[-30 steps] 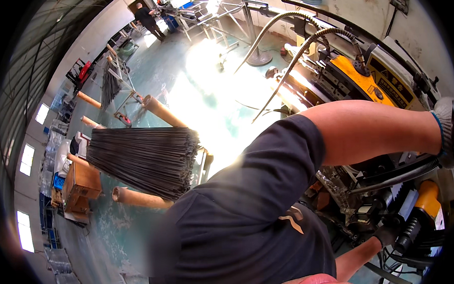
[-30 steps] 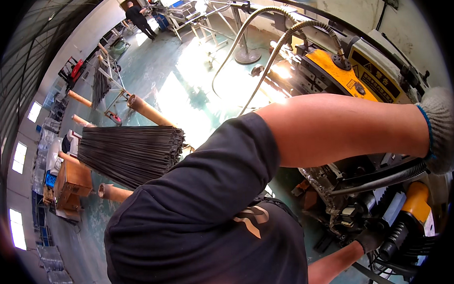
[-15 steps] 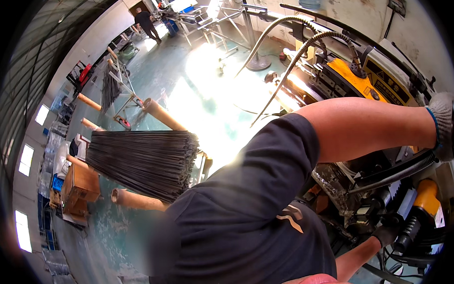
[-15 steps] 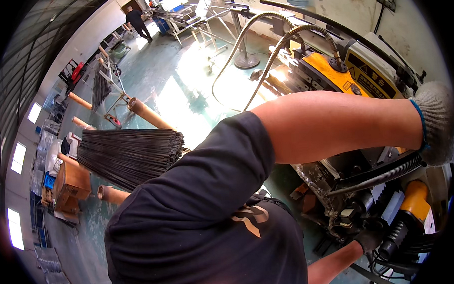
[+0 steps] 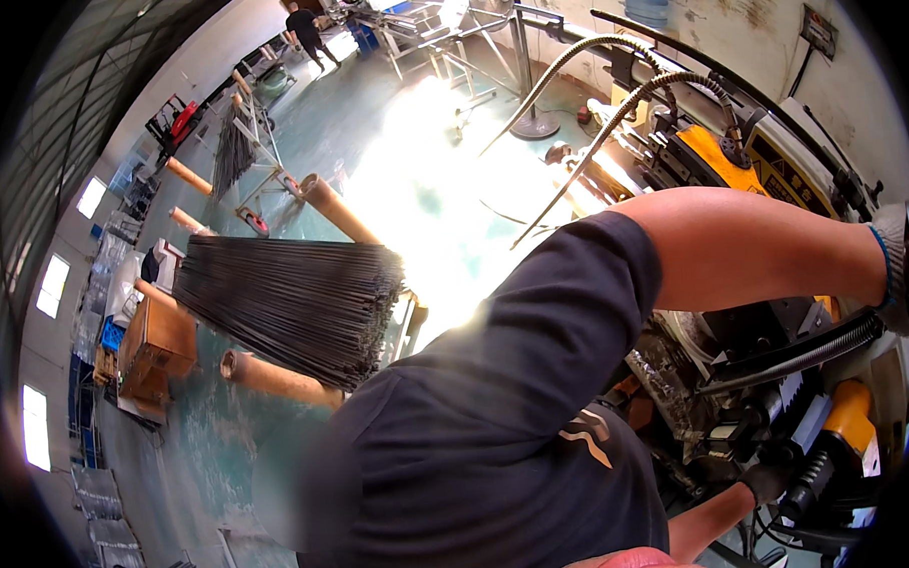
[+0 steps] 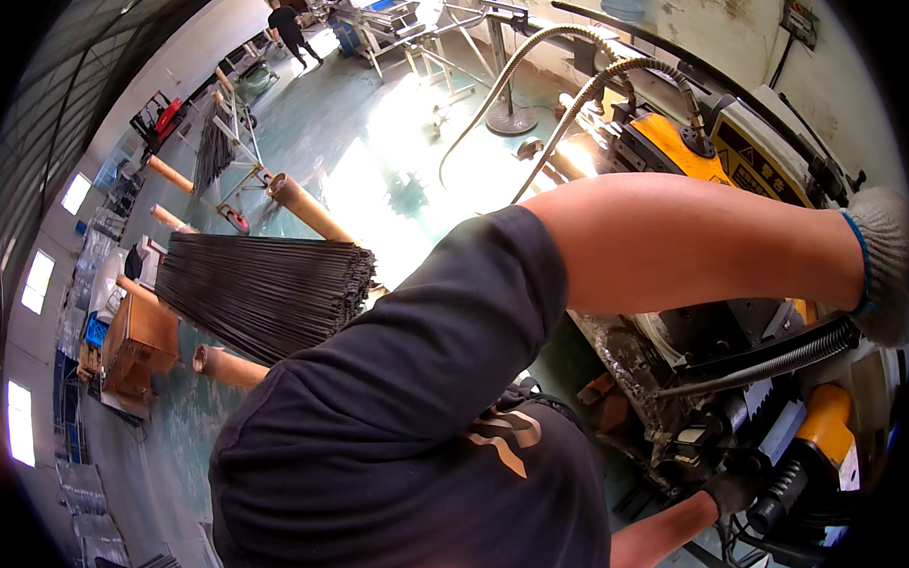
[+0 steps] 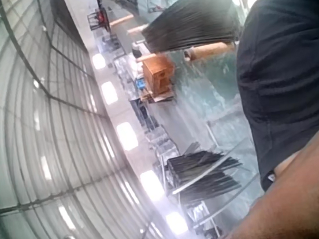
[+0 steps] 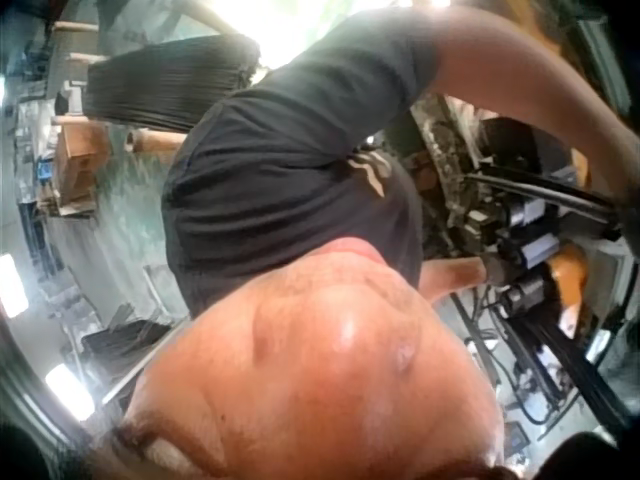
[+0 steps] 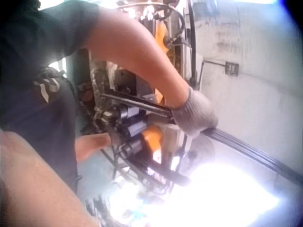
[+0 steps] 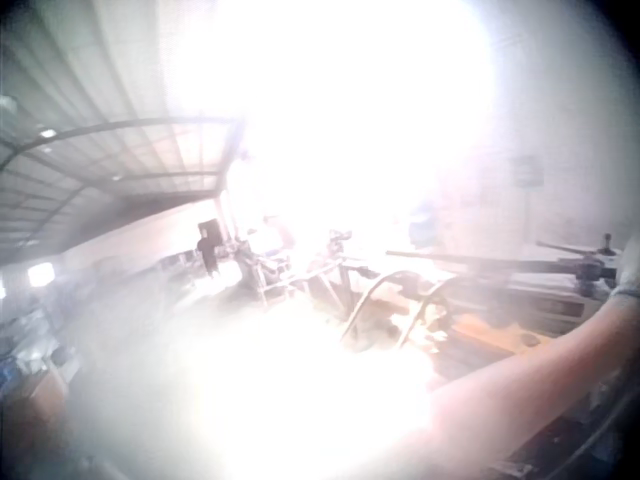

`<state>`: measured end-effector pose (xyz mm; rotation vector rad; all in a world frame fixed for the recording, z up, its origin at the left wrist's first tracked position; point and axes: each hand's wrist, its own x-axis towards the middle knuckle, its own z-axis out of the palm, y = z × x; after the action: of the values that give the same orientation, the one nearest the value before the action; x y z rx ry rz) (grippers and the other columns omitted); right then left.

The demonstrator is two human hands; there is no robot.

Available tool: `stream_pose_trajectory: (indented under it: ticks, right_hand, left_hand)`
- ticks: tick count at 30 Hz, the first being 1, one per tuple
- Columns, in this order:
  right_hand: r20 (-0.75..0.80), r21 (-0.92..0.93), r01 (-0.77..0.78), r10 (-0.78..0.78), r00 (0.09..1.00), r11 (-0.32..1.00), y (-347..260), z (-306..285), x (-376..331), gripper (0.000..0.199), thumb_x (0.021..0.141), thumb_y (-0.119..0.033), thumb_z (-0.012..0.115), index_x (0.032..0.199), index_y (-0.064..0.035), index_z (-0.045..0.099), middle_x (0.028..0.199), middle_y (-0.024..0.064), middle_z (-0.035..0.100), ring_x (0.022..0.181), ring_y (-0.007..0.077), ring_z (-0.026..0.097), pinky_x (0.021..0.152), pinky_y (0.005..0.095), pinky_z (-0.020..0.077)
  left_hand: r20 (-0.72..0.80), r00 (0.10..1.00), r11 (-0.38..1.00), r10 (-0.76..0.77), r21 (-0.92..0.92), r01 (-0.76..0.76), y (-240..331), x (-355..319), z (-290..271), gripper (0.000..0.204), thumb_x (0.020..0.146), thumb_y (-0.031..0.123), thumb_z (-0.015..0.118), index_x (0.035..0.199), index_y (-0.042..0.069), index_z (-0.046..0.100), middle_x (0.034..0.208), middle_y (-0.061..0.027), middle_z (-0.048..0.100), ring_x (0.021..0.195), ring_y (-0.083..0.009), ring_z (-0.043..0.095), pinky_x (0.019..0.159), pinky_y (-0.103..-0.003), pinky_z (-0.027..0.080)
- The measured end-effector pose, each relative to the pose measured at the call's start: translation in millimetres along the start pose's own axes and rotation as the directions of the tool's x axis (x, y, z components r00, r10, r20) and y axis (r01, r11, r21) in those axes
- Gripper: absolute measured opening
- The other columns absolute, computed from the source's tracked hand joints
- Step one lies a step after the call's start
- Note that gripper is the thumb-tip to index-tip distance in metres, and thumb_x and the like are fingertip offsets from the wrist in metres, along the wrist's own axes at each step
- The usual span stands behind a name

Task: The person repeatedly feeds bundles of long metal rods into a bending machine, operates the controls to bend them, and then removes the finished pieces to place them on a nearby rack. The process is repeated continuously throughout the clip.

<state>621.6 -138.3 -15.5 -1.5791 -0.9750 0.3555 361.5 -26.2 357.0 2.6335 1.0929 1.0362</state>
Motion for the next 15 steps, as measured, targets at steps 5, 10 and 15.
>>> stream_pose_trajectory:
  ticks: [5,10,15]
  right_hand:
    - [0.044,-0.262,0.094,-0.086,0.995,0.96,6,-5,6,0.016,0.092,-0.004,0.056,0.102,-0.0081,0.068,0.093,0.0052,0.071,0.077,0.0206,0.068,0.073,0.0301,0.0569]
    - [-0.05,-0.31,0.009,-0.026,0.998,0.951,15,7,-14,0.034,0.092,-0.003,0.058,0.124,-0.0105,0.066,0.11,0.0075,0.074,0.094,0.0229,0.073,0.085,0.0322,0.0585]
    - [-0.047,-0.793,-0.057,0.032,0.998,0.607,45,6,-5,0.05,0.089,-0.004,0.06,0.138,-0.0147,0.061,0.124,0.0104,0.073,0.111,0.0264,0.073,0.095,0.0364,0.0575]
  left_hand:
    - [-0.008,1.0,1.0,-0.024,0.016,0.024,-6,0,-3,0.026,0.092,0.017,0.064,0.103,-0.006,0.066,0.083,-0.0138,0.069,0.079,-0.0228,0.068,0.074,-0.035,0.056]
    - [-0.007,1.0,0.999,-0.028,0.026,0.028,-13,6,-3,0.025,0.092,0.018,0.064,0.102,-0.005,0.067,0.083,-0.0131,0.069,0.078,-0.0218,0.067,0.074,-0.034,0.055]
    - [-0.025,0.999,0.997,-0.045,0.054,0.047,-19,6,-6,0.025,0.092,0.018,0.064,0.101,-0.005,0.068,0.082,-0.0124,0.069,0.078,-0.0209,0.067,0.074,-0.034,0.055]
